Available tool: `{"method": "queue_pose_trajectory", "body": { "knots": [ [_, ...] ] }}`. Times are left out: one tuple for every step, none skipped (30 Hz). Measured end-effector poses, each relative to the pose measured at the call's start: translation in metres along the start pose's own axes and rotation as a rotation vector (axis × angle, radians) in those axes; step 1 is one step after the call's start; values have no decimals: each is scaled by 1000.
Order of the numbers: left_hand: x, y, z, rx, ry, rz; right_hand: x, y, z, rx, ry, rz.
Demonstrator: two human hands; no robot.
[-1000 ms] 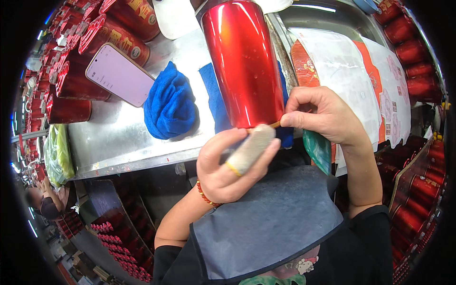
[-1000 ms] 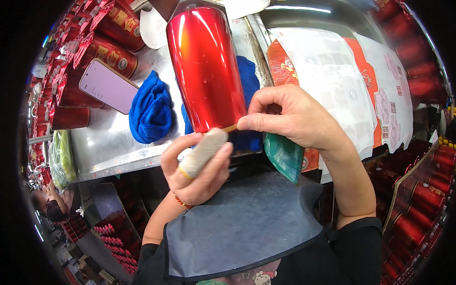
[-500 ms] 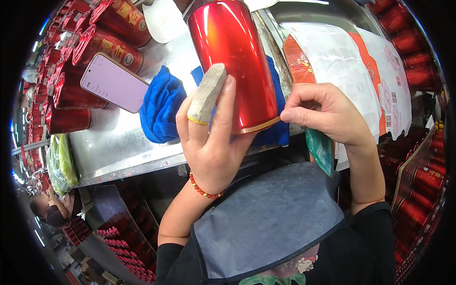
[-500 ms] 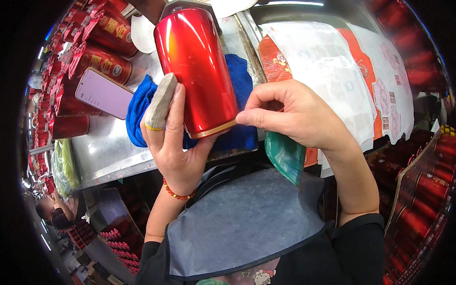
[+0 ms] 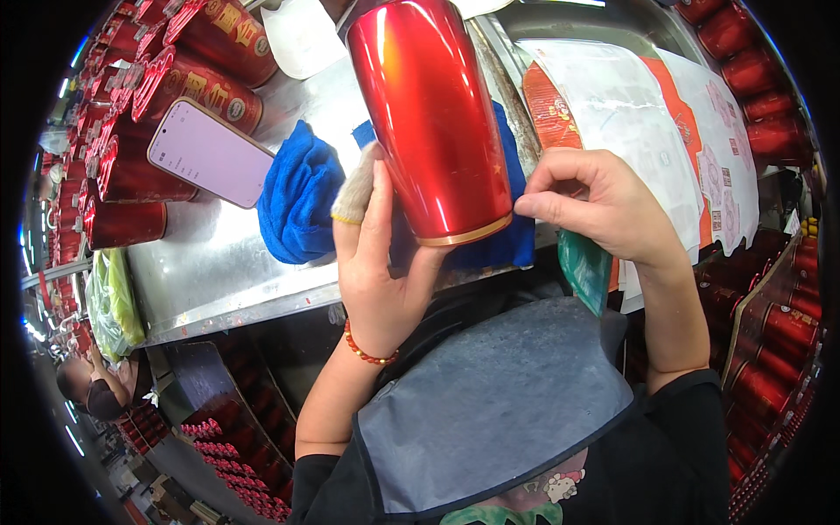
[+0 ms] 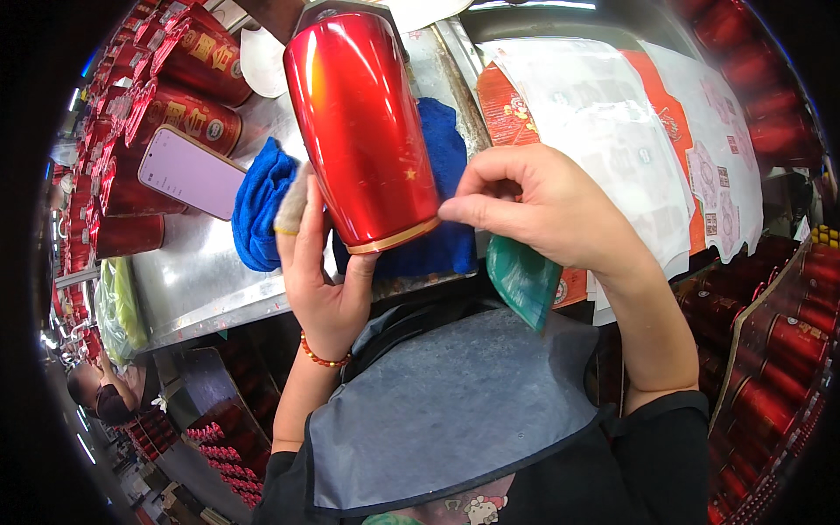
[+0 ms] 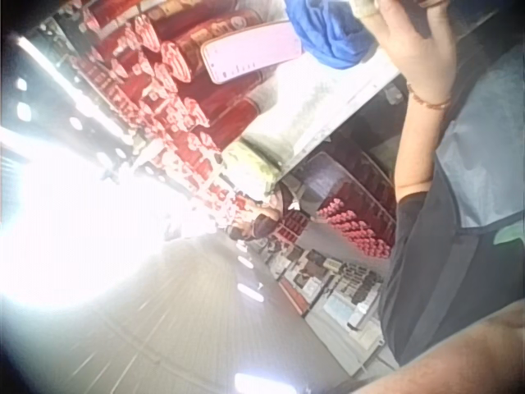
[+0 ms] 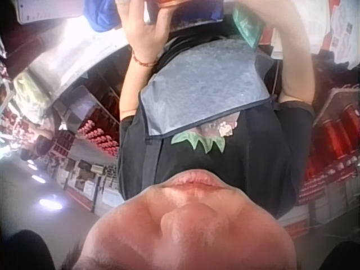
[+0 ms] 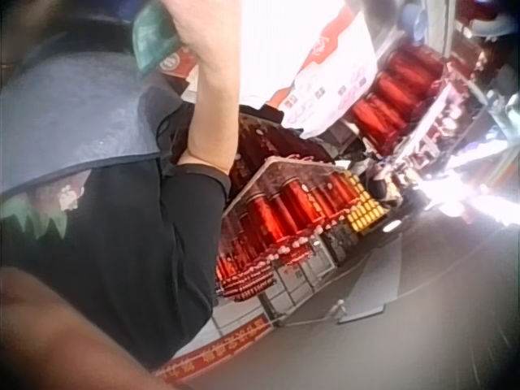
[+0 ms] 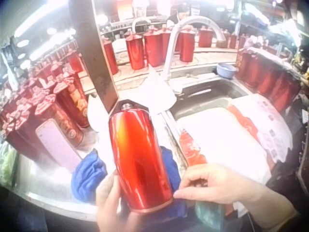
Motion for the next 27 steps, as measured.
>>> {"method": "queue_pose_trajectory", "body": {
  "knots": [
    [-4,0,-1,-49,-7,9,2,0,-1,13,-9,20],
    [-6,0,-2,-99,-13,18,1,-1,-1,18,-26,20],
    [-5,0,-3,-117,69,-15,-1,-1,-2,25,-45,21],
    [-3,-1,-5,-135,151,-48,-2,-1,-2,32,-63,23],
    [-3,-2,-6,-154,234,-81,-3,-1,-3,39,-82,24],
    [-5,-2,-7,-193,312,-138,-2,-5,-1,4,-106,54],
    [-4,-3,-6,-167,351,-179,-2,-6,2,0,-127,49],
    [-1,-3,-3,-141,390,-221,-1,-7,5,-5,-148,45],
    [1,-3,-1,-113,427,-265,0,-8,7,-13,-169,41],
    [4,-6,1,-108,398,-293,0,-9,7,-16,-166,42],
    [7,-8,2,-88,444,-334,-1,-9,7,-20,-163,42],
    [11,-10,4,-73,493,-375,-1,-9,7,-19,-161,45],
    [13,-11,6,-57,542,-416,0,-9,7,-7,-164,12],
    [14,-11,5,-63,518,-419,3,-10,8,4,-167,-20],
    [14,-12,5,-70,492,-421,4,-11,8,15,-171,-53],
    [14,-13,5,-75,479,-423,3,-11,8,-3,-162,-34],
    [14,-13,5,-80,466,-426,1,-10,7,-21,-154,-15],
    [14,-13,4,-83,466,-429,-1,-10,7,-40,-145,3],
    [14,-14,4,-84,473,-435,-2,-10,7,-41,-139,-2],
    [14,-14,4,-85,479,-440,-2,-10,7,-41,-132,-6],
    [15,-15,4,-84,494,-449,-2,-10,7,-40,-123,-10],
    [15,-15,4,-82,501,-454,-2,-10,7,-37,-120,-18],
    [16,-15,4,-80,507,-458,-1,-10,7,-33,-117,-26],
    [15,-14,4,-77,503,-459,-1,-10,7,-30,-113,-33],
    [16,-14,4,-76,506,-459,-1,-10,7,-29,-108,-36],
    [16,-14,4,-77,508,-459,-1,-11,6,-28,-103,-38],
    [17,-15,4,-78,517,-460,-1,-11,7,-29,-97,-40]
  ]
}}
Point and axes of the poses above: each hand's wrist, its own y-axis away from the middle knuckle, its own z-axis out of the palm, x = y × z, the point moved 3 cm from there along -y, towards the middle knuckle, and after that the axes turned 1 degree about -z, right-handed, at the moved point
